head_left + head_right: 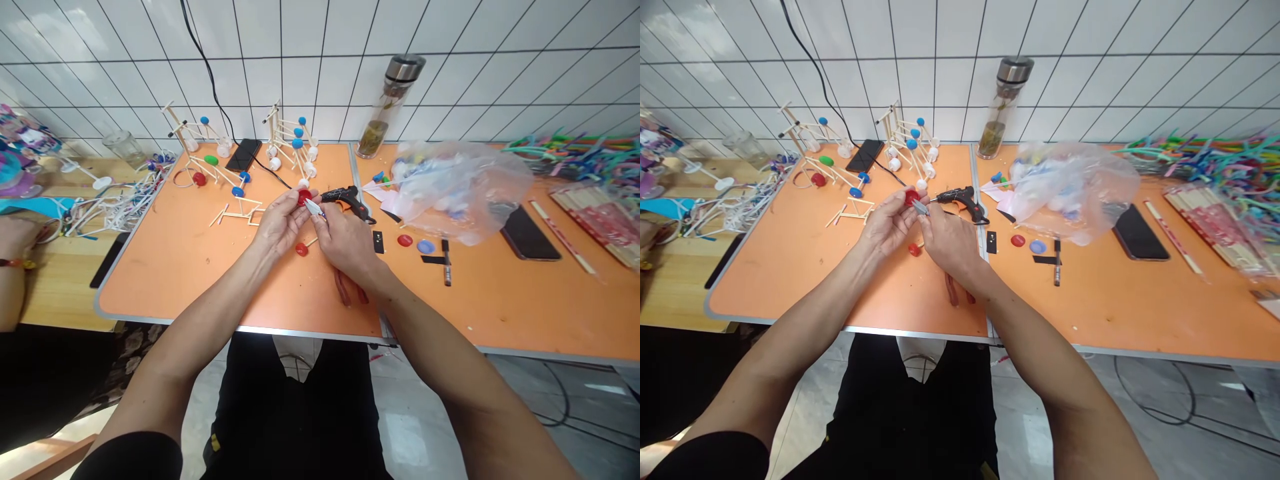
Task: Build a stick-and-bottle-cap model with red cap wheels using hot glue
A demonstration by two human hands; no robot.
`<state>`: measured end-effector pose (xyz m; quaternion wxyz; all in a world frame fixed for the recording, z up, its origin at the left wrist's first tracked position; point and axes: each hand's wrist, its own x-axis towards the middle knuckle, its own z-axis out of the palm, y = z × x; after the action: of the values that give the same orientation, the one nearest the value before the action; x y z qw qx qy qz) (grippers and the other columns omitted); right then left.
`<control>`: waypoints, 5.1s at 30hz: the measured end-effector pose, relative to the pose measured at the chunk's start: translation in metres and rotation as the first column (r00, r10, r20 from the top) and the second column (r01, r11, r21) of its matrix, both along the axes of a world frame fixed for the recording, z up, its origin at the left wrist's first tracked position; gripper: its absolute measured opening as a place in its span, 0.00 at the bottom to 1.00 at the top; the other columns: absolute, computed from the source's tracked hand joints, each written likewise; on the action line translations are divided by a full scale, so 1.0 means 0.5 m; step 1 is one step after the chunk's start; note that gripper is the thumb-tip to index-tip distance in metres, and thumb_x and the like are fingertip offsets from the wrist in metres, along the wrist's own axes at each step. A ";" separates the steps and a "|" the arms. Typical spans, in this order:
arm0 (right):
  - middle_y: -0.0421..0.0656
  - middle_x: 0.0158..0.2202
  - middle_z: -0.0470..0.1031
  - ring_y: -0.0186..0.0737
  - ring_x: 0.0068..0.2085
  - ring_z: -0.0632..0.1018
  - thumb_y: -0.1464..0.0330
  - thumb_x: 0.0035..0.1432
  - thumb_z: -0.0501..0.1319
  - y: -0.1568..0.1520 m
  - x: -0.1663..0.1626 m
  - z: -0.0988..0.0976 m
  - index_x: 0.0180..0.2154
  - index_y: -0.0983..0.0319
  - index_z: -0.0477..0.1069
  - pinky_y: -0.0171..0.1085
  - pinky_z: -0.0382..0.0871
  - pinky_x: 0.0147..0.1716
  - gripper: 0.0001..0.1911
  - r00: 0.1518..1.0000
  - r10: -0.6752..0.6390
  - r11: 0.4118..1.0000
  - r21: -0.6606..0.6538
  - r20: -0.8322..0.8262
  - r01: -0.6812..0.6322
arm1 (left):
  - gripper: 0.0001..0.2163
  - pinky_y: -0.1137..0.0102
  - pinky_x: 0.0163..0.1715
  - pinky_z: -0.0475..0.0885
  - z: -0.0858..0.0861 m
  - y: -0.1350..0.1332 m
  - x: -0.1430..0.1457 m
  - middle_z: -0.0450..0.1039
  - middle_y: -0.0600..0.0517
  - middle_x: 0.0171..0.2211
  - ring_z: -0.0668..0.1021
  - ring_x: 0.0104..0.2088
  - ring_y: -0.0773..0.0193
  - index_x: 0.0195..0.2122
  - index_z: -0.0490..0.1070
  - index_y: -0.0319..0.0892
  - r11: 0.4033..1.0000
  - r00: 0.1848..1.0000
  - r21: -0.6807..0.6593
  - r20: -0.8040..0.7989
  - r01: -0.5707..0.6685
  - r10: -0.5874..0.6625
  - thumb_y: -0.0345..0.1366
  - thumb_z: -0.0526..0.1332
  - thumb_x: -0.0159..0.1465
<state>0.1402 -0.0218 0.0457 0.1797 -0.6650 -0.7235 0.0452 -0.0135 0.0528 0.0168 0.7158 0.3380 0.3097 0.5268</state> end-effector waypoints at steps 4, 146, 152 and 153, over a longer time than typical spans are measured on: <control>0.59 0.49 0.87 0.61 0.45 0.85 0.59 0.82 0.48 -0.001 -0.001 0.003 0.62 0.64 0.76 0.44 0.65 0.38 0.25 1.000 -0.015 1.000 -0.008 0.025 0.015 | 0.07 0.58 0.66 0.83 0.002 -0.006 0.003 0.90 0.42 0.54 0.87 0.63 0.52 0.47 0.84 0.43 1.000 1.000 0.028 -0.012 -0.009 0.009 0.36 0.66 0.77; 0.38 0.34 0.77 0.44 0.34 0.77 0.74 0.55 0.59 0.023 0.026 -0.046 0.46 0.54 0.71 0.43 0.67 0.39 0.17 0.891 0.110 0.954 0.297 -0.441 0.029 | 0.08 0.57 0.68 0.81 0.028 -0.043 0.035 0.88 0.49 0.36 0.92 0.41 0.62 0.41 0.81 0.38 0.971 0.989 -0.196 0.031 -0.135 0.143 0.26 0.62 0.77; 0.40 0.36 0.80 0.46 0.35 0.79 0.73 0.57 0.60 0.023 0.027 -0.049 0.46 0.55 0.72 0.44 0.70 0.40 0.15 0.881 0.104 0.954 0.297 -0.461 0.043 | 0.11 0.60 0.66 0.82 0.031 -0.043 0.037 0.87 0.51 0.33 0.89 0.36 0.66 0.38 0.81 0.38 0.969 0.987 -0.196 0.033 -0.149 0.159 0.25 0.62 0.77; 0.41 0.37 0.81 0.46 0.36 0.80 0.73 0.58 0.60 0.024 0.027 -0.050 0.46 0.55 0.72 0.44 0.70 0.40 0.14 0.880 0.106 0.955 0.295 -0.463 0.040 | 0.11 0.60 0.65 0.83 0.031 -0.043 0.037 0.86 0.51 0.33 0.89 0.35 0.67 0.37 0.81 0.38 0.969 0.986 -0.196 0.032 -0.153 0.162 0.25 0.62 0.77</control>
<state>0.1535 -0.0096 0.0208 0.4479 -0.5866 -0.6672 0.1006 0.0051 0.0315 0.0320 0.7083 0.2286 0.3678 0.5574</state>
